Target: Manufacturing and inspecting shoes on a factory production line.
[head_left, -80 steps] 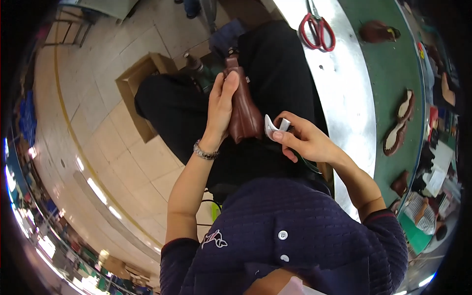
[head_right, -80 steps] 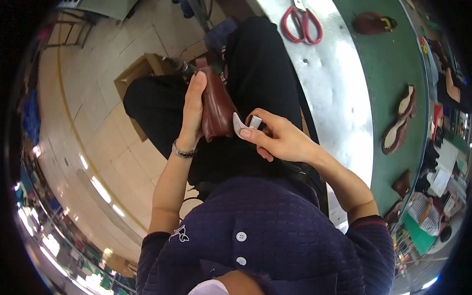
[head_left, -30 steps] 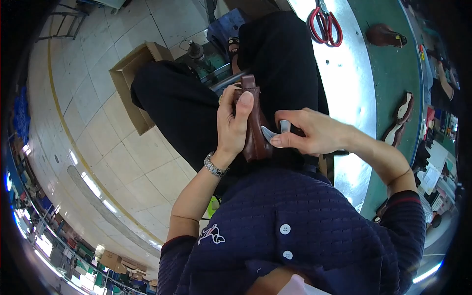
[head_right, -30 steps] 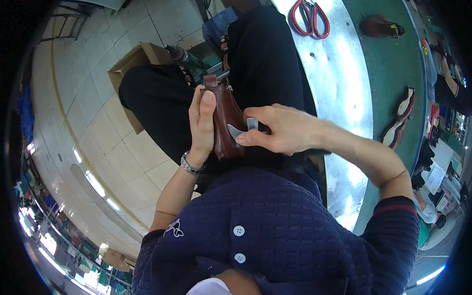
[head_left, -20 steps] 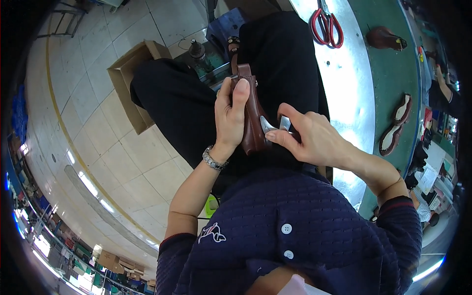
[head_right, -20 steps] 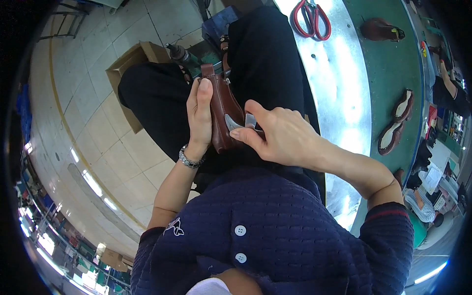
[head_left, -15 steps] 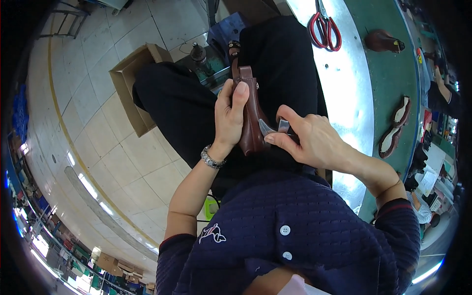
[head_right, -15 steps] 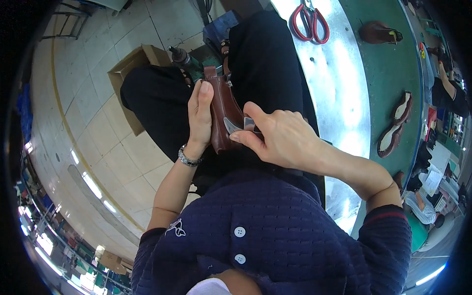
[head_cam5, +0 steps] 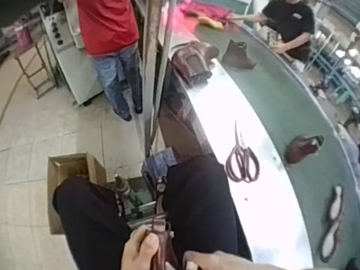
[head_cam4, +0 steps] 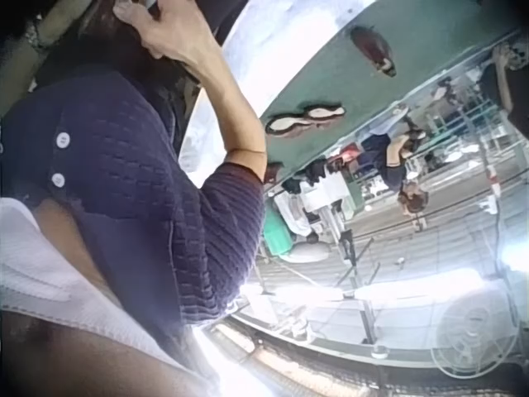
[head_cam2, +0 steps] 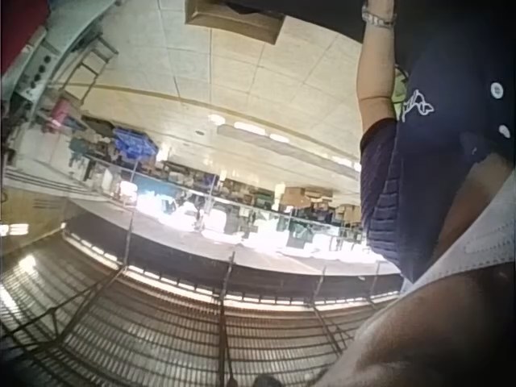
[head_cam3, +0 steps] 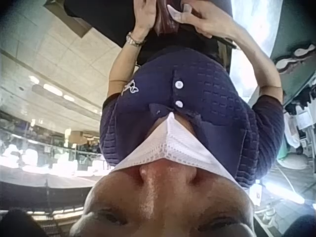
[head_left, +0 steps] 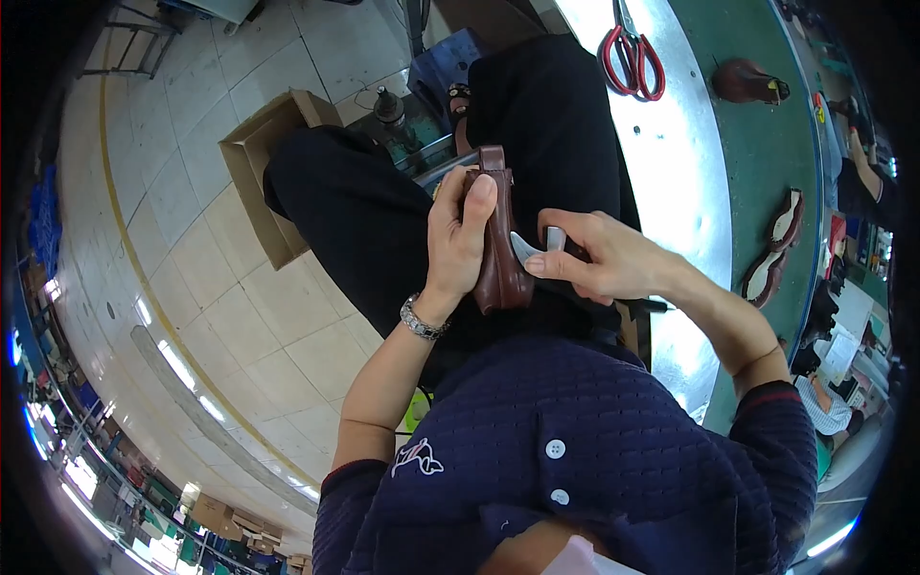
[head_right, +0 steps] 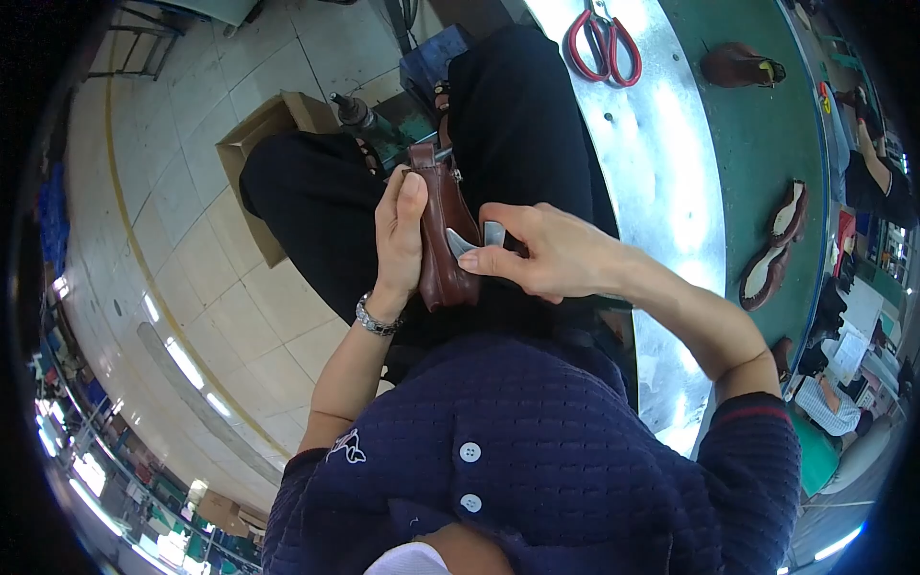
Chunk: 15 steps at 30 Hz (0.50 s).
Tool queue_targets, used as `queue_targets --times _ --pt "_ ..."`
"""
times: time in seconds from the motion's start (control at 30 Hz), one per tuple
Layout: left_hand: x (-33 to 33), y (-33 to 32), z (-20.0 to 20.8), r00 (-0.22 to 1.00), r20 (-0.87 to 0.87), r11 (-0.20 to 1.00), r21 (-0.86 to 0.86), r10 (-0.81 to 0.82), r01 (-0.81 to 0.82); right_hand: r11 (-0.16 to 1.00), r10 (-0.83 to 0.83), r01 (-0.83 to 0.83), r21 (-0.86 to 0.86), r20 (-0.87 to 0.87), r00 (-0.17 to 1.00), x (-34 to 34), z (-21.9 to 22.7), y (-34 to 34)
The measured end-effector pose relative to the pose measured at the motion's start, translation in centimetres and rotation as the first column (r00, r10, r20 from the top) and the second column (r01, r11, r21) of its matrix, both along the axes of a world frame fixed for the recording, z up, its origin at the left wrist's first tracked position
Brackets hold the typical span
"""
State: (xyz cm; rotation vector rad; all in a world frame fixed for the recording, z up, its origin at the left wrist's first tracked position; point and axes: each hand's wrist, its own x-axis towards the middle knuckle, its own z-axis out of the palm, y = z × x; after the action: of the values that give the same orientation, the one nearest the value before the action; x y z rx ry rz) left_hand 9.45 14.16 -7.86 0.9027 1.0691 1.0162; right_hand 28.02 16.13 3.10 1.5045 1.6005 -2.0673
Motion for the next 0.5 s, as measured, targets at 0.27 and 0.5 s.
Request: queue_targets --times 0.27,0.5 --pt "0.3 0.7 0.4 0.999 -0.044 1.0 0.016 0.02 -0.019 0.999 -0.045 0.045 -0.013 -0.004 0.999 -0.1 -0.2 0.0" --pt "0.8 1.3 1.1 0.993 0.002 0.993 -0.031 0.117 -0.117 0.965 -0.26 0.259 0.032 0.037 0.965 -1.3 -0.1 -2.3"
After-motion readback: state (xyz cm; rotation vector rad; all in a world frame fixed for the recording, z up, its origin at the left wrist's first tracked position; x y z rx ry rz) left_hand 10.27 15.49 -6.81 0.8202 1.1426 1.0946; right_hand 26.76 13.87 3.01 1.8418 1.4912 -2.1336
